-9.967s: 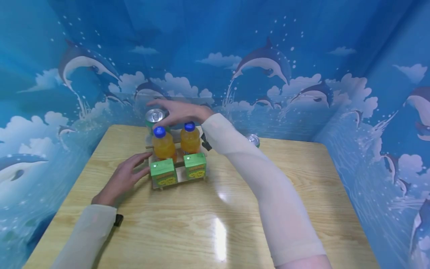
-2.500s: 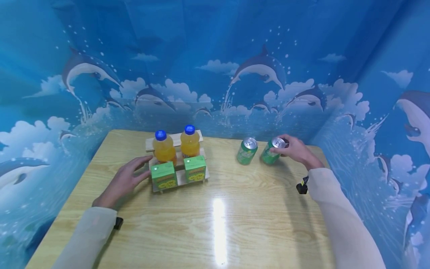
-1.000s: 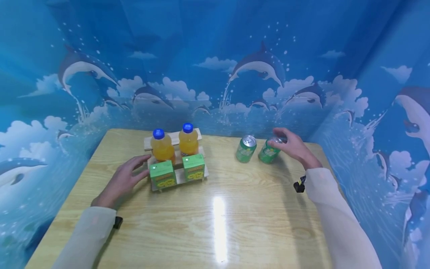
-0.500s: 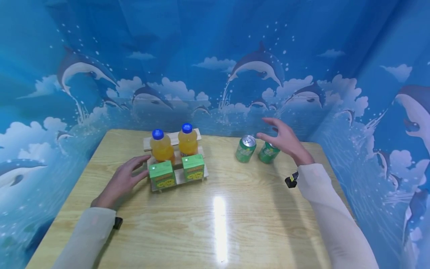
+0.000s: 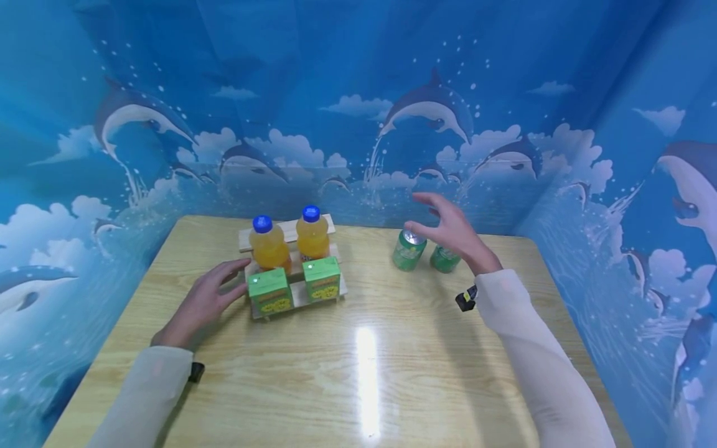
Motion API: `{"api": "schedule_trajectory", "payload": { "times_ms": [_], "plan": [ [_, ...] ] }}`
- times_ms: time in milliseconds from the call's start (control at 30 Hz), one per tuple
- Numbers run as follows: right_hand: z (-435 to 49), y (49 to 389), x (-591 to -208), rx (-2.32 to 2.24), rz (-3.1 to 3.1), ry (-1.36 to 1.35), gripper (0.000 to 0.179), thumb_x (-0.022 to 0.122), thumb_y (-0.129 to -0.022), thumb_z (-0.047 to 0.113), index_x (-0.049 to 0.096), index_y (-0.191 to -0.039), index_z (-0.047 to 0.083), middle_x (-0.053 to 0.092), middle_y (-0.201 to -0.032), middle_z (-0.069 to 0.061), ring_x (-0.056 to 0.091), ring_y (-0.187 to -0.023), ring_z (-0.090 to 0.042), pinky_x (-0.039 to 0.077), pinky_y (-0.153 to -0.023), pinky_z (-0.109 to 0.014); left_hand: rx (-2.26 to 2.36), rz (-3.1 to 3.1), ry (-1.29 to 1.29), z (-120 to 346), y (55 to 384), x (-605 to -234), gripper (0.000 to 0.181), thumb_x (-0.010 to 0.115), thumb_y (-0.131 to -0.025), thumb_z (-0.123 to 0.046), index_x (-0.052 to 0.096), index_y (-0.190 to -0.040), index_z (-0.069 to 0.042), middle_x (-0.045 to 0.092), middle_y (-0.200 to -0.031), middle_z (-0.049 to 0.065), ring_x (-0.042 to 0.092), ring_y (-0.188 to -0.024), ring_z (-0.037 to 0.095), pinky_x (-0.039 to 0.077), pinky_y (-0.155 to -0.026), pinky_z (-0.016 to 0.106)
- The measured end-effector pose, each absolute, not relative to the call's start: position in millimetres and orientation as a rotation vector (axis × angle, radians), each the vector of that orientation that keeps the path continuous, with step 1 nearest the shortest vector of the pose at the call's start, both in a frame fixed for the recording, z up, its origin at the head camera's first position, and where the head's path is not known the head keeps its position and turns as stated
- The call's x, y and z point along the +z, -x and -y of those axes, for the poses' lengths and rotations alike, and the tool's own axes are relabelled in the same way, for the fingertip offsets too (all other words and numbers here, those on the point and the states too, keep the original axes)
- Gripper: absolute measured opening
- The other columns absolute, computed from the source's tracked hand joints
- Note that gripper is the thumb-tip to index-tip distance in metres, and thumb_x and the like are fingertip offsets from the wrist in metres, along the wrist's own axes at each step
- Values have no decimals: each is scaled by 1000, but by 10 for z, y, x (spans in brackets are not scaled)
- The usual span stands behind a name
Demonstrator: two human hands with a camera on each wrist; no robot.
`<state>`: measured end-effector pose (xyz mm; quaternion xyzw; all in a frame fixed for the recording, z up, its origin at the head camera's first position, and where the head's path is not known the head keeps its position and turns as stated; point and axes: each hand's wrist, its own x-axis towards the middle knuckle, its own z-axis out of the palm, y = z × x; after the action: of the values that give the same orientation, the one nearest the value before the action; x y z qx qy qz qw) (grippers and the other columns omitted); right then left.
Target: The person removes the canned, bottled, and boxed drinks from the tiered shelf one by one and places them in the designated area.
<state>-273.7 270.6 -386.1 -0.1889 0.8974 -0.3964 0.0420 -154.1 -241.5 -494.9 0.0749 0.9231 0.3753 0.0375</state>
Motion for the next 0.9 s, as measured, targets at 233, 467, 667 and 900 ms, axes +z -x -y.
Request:
{"api": "schedule_trajectory", "payload": {
  "times_ms": [233,467,667,900],
  "plan": [
    [-2489,2715,-3870,-1250,-2705,625,75,77,-104,36,41,-168,20,45,-171,-7,40,-160,-34,34,-134,-58,1154,-2841,-239,2415,1537,-4941,65,70,-109,-36,47,-166,-16,48,-169,17,53,-148,46,47,-121,68],
    [-2277,2712,-3888,-1313,-2660,705,73,79,-103,31,44,-166,22,48,-169,-9,43,-157,-37,38,-132,-57,1152,-2841,-232,2414,1534,-4941,65,70,-109,-37,47,-166,-17,48,-169,17,53,-148,46,47,-121,68],
    [-2081,2703,-3877,-1319,-2641,771,73,80,-102,29,45,-165,19,50,-168,-10,47,-154,-33,41,-131,-54,1152,-2842,-227,2418,1531,-4941,64,70,-109,-36,47,-166,-17,48,-169,17,53,-148,46,46,-121,68],
    [-1876,2699,-3917,-1390,-2543,823,73,80,-102,27,45,-165,19,50,-167,-13,48,-155,-31,41,-130,-58,1147,-2843,-229,2417,1541,-4949,65,69,-109,-39,47,-166,-18,48,-169,18,53,-148,46,47,-120,68]
  ]
}}
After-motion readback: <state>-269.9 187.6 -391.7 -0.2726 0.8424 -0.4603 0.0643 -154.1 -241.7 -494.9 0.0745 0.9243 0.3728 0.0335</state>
